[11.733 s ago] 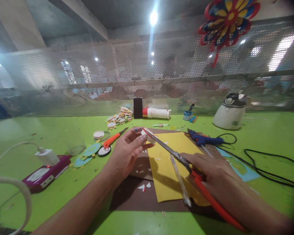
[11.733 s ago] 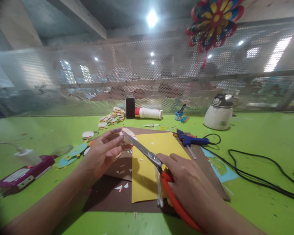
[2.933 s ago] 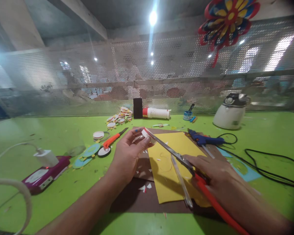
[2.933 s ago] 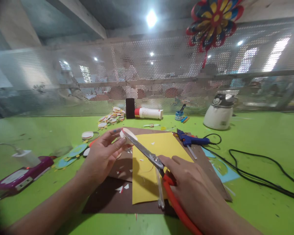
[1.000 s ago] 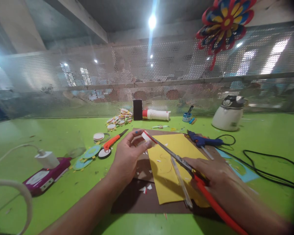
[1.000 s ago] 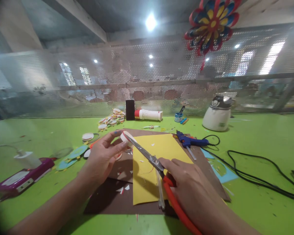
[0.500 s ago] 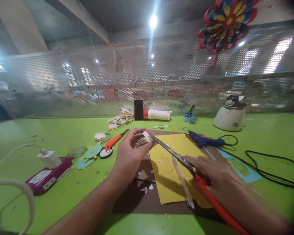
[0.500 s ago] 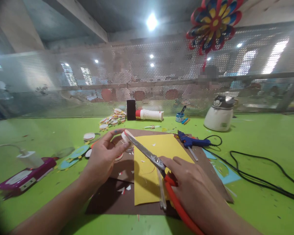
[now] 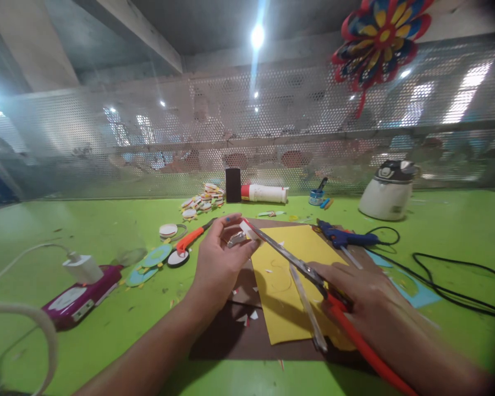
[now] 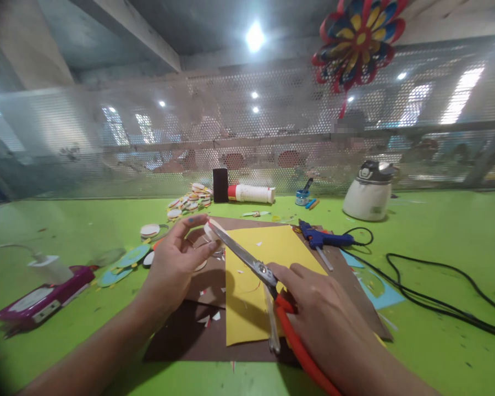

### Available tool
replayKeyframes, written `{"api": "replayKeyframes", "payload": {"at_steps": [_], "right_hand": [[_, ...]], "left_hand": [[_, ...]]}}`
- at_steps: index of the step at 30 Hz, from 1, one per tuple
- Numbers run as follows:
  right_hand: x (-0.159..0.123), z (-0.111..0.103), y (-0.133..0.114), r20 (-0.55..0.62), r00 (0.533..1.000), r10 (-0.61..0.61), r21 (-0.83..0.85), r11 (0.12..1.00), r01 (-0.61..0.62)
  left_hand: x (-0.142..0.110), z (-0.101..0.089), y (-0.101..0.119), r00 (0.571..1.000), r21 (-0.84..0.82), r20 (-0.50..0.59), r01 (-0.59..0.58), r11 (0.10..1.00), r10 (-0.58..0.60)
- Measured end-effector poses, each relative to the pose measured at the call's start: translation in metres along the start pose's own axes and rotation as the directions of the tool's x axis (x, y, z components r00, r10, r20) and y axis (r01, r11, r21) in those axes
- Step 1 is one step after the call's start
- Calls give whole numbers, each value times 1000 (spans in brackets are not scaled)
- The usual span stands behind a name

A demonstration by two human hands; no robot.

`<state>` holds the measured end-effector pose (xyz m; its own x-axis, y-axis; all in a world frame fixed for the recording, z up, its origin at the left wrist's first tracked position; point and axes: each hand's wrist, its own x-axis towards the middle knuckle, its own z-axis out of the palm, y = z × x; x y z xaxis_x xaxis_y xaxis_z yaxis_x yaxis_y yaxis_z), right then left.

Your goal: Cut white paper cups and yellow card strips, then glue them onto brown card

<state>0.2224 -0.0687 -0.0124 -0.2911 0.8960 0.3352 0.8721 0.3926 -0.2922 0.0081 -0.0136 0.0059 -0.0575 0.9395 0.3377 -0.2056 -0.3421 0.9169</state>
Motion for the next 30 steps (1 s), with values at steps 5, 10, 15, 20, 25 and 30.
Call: {"api": "replayKeyframes", "payload": {"at_steps": [5,10,15,20,25,30], "right_hand": [[0,1,2,-5,1000,7,-24,1000,-7],[-1,1,1,-19,1000,7,-31,1000,-7],[0,1,-2,36,999,36,-24,999,-36],[0,0,-1,34,999,12,-21,1000,-11],[0,-3,-5,28,999,37,-4,999,-37],[6,-3,4,-39,993,110,36,993,-109]], "left_hand": [[-1,0,-1,1000,-26,15,-18,999,19],[-3,1,1,999,7,9,-31,1000,31],[-4,3,3,1000,19,5,-17,1000,17],[-4,4,2,1000,11,4,2,1000,-2],[-3,3,3,1000,28,-1,5,1000,-5],[-2,1,3,1000,43,-8,-4,999,5]]}}
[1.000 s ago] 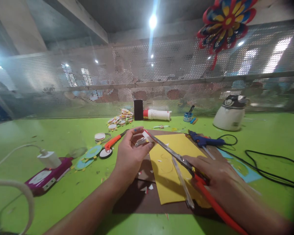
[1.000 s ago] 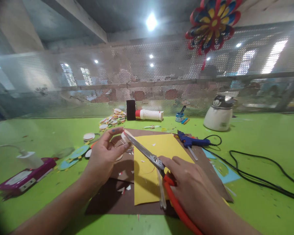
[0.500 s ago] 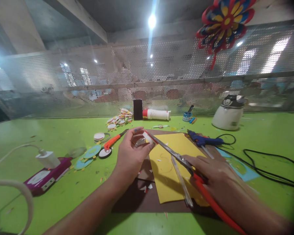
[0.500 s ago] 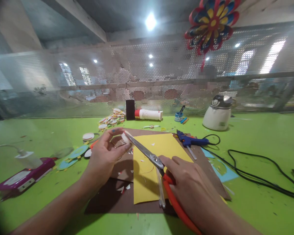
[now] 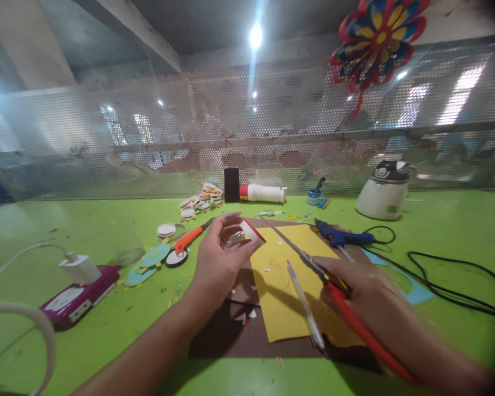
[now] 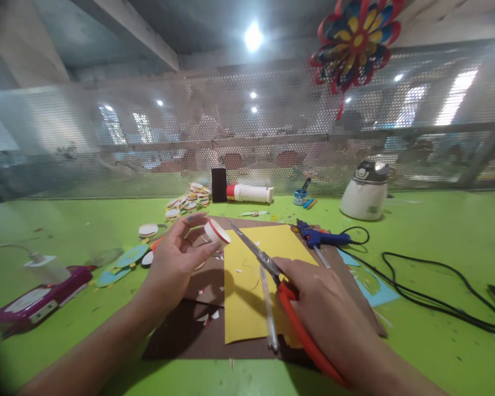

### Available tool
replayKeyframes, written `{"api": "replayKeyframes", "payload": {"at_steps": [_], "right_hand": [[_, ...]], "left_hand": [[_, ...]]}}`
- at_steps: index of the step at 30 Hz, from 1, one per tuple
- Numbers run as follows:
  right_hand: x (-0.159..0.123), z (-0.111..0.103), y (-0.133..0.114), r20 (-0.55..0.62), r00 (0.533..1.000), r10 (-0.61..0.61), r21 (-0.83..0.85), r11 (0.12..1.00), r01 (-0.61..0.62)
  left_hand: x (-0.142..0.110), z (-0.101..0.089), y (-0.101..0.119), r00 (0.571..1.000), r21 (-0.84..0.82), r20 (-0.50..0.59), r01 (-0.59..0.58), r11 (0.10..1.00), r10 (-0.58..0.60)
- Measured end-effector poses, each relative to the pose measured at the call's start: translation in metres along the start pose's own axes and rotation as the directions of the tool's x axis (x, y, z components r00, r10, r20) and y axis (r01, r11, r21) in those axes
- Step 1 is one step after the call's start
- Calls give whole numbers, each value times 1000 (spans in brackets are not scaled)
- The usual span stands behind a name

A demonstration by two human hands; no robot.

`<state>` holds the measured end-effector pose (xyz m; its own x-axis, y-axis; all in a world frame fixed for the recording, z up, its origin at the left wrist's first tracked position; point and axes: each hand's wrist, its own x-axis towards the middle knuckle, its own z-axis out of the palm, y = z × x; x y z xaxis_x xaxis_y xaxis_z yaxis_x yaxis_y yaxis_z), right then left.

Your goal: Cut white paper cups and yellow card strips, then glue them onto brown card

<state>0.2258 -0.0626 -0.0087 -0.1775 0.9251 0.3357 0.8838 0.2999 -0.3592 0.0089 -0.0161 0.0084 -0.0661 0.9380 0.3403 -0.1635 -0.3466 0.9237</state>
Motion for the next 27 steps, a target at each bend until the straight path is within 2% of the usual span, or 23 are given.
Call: {"api": "replayKeyframes", "payload": {"at_steps": [3,5,10,15,17,21,27], "right_hand": [[8,0,10,-6,999,32,0,999,-32],[12,-2,13,15,999,42,2,999,-42],[17,-5,8,99,994,44,-24,999,-42],[21,-3,15,87,989,123,-187,977,-105],[25,-2,20,89,982,167,-206,968,-146],[30,-2,30,116,978,175,-196,969,-150],[33,4,34,102,977,189,-250,955,-159]], "left_hand": [[0,-2,-2,998,-55,41,-41,998,44],[1,-4,-2,995,-104,89,-28,994,37],[2,-10,1,970,-308,221,164,937,-97],[5,-14,4,916,-436,351,344,832,-195],[5,-15,4,905,-454,364,379,807,-220],[7,-16,6,895,-479,362,419,771,-261],[3,-12,8,906,-437,301,408,801,-298]]}}
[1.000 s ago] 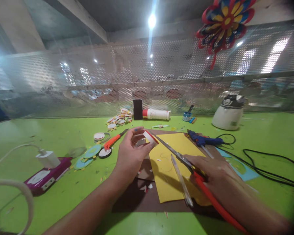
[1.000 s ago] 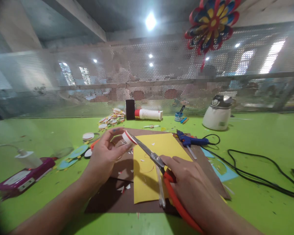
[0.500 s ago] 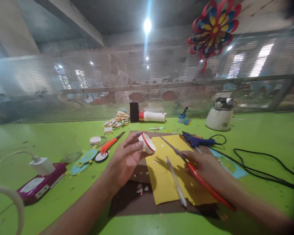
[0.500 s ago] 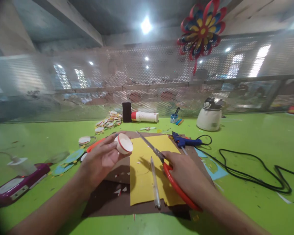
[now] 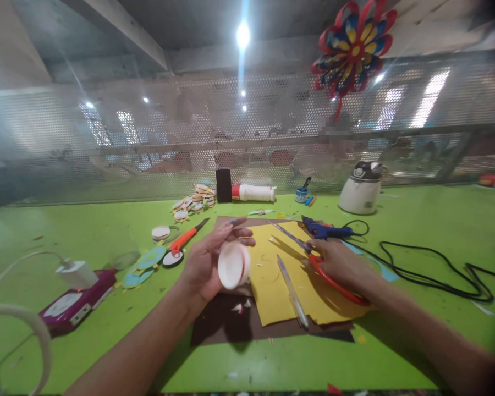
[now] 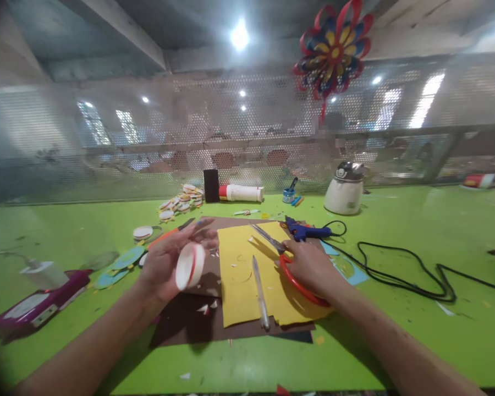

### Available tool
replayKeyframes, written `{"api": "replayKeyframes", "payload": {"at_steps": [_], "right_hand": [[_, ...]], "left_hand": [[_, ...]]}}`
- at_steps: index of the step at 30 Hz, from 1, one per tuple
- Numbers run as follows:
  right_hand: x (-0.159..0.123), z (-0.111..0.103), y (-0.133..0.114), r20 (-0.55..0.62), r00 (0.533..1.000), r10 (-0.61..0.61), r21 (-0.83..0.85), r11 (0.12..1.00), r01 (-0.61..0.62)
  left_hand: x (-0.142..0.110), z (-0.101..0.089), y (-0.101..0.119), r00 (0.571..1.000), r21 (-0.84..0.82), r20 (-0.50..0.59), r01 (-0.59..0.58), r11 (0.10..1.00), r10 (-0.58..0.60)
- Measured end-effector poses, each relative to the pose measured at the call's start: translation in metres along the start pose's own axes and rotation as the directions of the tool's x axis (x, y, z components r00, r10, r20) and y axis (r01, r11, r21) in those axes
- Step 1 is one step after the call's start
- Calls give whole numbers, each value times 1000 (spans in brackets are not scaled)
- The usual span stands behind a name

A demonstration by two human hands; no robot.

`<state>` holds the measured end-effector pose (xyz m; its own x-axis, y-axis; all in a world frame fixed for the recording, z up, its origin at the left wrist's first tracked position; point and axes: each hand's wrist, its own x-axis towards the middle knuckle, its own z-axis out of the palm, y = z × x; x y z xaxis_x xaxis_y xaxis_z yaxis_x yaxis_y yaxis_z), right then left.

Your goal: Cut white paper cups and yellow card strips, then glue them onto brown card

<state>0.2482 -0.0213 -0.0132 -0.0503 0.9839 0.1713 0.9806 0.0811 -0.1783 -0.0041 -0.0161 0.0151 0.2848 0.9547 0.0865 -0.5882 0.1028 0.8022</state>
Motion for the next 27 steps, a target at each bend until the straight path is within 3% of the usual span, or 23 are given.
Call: {"api": "replayKeyframes", "payload": {"at_steps": [4,8,13,20,23,26,27], "right_hand": [[-5,7,-10,18,999,38,-90,995,-37],[-4,12,-12,64,996,59,-149,988,-49],[-2,6,-3,115,993,18,-139,990,-2],[-8,-15,9,123,988,-95,-206,971,120],[-30,-35,5,150,969,-195,-171,961,219],[-83,-51,-13,-63,958,-281,-83,958,275],[-105,-49,-21,-95,905,-415,91,902,423]], "left_hand": [[9,-5,-25,999,130,-20,-27,991,30],[23,-24,-48,985,263,-131,-78,961,116],[24,-27,-42,973,375,-97,-161,913,211],[16,-20,-47,984,519,-6,-149,842,178],[17,-22,-49,981,554,9,-168,816,196],[18,-23,-48,976,561,15,-188,806,217],[19,-24,-49,974,564,13,-193,803,225]]}}
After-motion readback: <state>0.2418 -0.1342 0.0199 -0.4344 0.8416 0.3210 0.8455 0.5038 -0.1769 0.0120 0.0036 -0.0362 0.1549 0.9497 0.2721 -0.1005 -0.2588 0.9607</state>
